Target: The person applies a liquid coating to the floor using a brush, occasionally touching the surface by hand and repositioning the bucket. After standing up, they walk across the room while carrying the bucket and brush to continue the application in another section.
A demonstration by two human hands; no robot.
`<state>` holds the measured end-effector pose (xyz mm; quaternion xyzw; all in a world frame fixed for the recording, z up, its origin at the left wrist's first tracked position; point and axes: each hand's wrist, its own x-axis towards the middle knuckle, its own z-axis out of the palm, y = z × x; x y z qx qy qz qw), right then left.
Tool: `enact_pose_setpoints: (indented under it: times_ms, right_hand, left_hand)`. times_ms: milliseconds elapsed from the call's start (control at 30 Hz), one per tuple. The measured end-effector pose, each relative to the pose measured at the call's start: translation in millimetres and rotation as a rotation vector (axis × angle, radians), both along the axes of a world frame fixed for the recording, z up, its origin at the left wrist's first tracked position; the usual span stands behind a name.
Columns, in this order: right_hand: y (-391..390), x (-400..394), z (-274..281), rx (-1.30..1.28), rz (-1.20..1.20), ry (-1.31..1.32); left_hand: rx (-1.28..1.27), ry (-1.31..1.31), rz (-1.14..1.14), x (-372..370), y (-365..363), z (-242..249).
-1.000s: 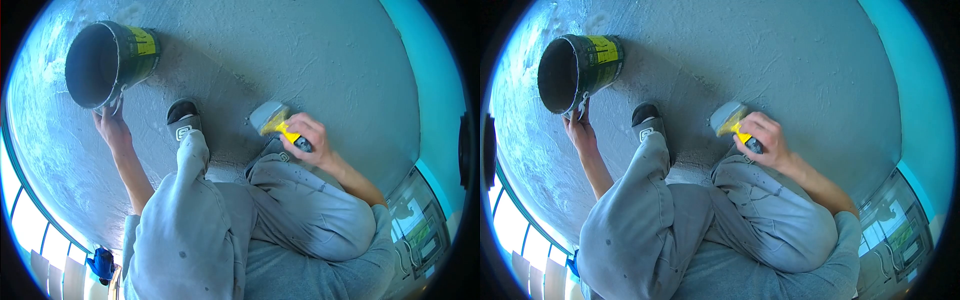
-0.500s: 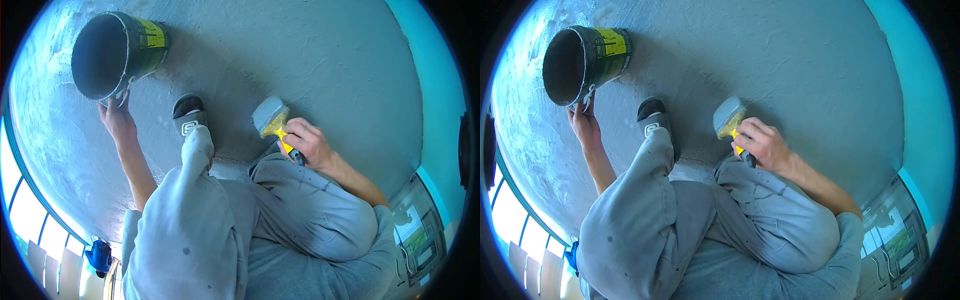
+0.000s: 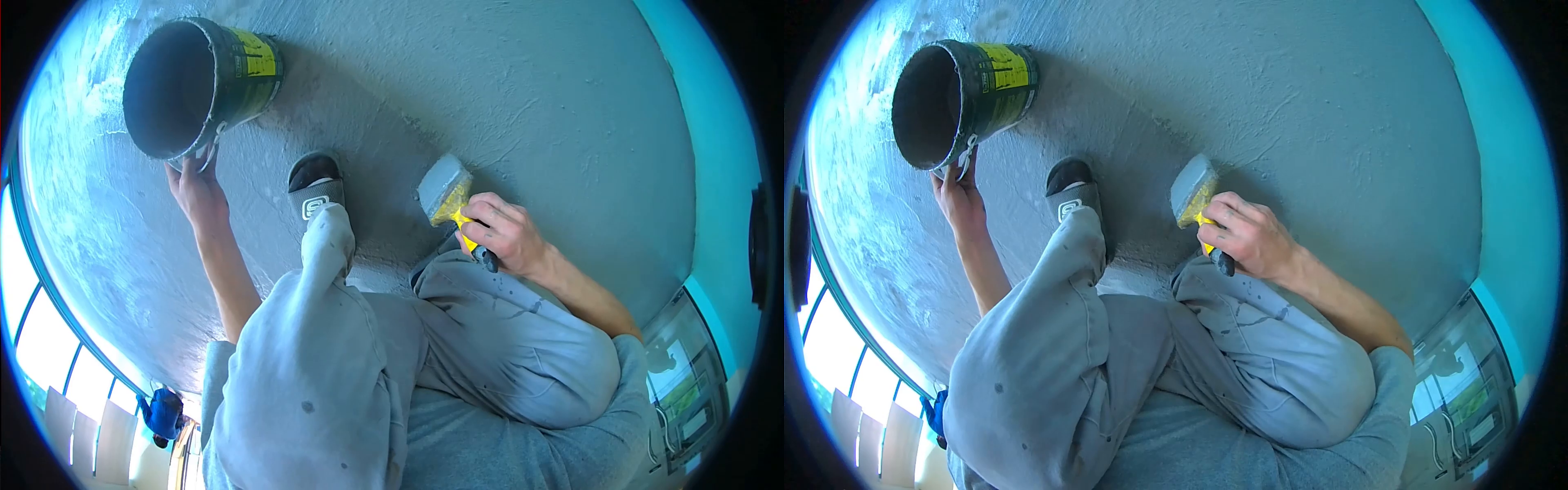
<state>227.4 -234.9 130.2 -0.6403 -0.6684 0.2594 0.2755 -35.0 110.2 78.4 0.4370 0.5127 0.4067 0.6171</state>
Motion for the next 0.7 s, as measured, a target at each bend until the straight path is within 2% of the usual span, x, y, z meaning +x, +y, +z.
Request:
enact_pose_setpoints:
  times_ms: [133,233,333,500,600,700]
  right_hand:
    - [9.4,4.1,-7.3,0.047,-0.003,0.019]
    - [16.0,8.5,-28.2,0.174,-0.058,0.08]
    - [-35.6,38.5,-74.4,0.117,0.002,-0.034]
    - [-98.6,54.9,-46.8,-0.008,-0.085,-0.081]
    - [-94.3,53.2,-18.9,-0.054,-0.176,-0.064]
    - [-77.4,46.3,-3.8,0.027,-0.319,-0.059]
  left_hand:
    - [-0.002,0.011,0.004,2.0,-1.6,2.2]
    - [-0.001,0.013,-0.01,0.2,-0.7,0.3]
    - [-0.027,0.006,-0.007,1.6,2.4,2.4]
    - [-0.029,0.034,0.003,-1.1,1.8,0.6]
    - [-0.086,0.061,0.067,1.8,2.3,3.1]
    - [-0.129,0.08,0.034,3.1,5.6,6.8]
